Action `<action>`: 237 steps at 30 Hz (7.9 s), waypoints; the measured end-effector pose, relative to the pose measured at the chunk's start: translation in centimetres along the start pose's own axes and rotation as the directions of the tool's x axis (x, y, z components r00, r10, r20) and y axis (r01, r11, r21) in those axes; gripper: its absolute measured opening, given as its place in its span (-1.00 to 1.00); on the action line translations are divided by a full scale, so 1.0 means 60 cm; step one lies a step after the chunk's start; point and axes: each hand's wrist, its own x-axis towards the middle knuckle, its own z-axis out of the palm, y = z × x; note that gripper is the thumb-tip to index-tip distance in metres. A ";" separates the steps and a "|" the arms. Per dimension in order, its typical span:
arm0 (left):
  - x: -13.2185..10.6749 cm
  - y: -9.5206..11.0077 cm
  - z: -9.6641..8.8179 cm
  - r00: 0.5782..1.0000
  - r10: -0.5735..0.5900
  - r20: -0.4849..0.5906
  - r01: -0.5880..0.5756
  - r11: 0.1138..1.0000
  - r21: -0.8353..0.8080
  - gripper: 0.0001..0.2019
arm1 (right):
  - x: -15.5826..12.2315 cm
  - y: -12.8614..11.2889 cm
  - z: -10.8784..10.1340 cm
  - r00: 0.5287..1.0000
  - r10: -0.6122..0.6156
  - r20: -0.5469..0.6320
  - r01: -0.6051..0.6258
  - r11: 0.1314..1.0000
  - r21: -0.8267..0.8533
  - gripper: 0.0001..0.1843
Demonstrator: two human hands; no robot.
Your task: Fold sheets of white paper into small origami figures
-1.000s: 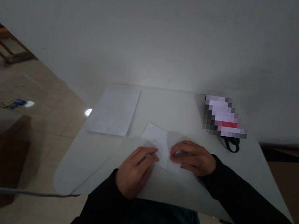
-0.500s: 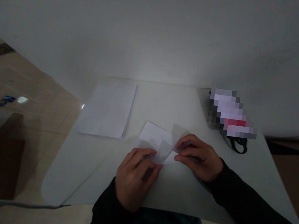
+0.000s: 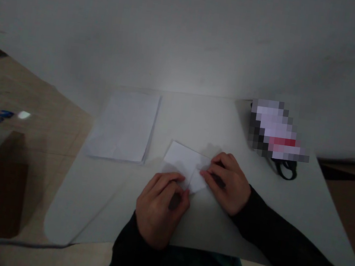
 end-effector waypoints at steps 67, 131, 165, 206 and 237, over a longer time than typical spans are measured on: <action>0.020 -0.038 -0.010 0.960 0.208 0.186 -0.187 0.975 -0.124 -0.82 | 0.008 -0.007 0.021 0.993 0.066 -0.096 -0.078 0.988 -0.135 -0.74; 0.021 -0.037 -0.006 0.939 0.282 0.197 -0.278 0.959 -0.049 -0.83 | 0.008 -0.010 0.022 0.994 0.058 -0.093 -0.073 0.983 -0.171 -0.73; 0.042 -0.045 -0.022 0.837 0.417 0.354 -0.432 0.901 -0.039 -0.88 | -0.084 -0.070 0.027 0.960 -0.232 -0.157 0.162 0.918 -0.362 -0.76; 0.050 -0.063 -0.035 0.756 0.502 0.420 -0.498 0.858 -0.130 -0.73 | -0.093 -0.131 0.081 0.909 -0.066 -0.412 -0.136 0.887 -0.442 -0.82; -0.014 -0.065 -0.056 0.796 0.409 0.446 -0.468 0.883 0.026 -0.57 | -0.093 -0.038 -0.004 0.982 -0.179 -0.056 0.166 0.967 -0.192 -0.65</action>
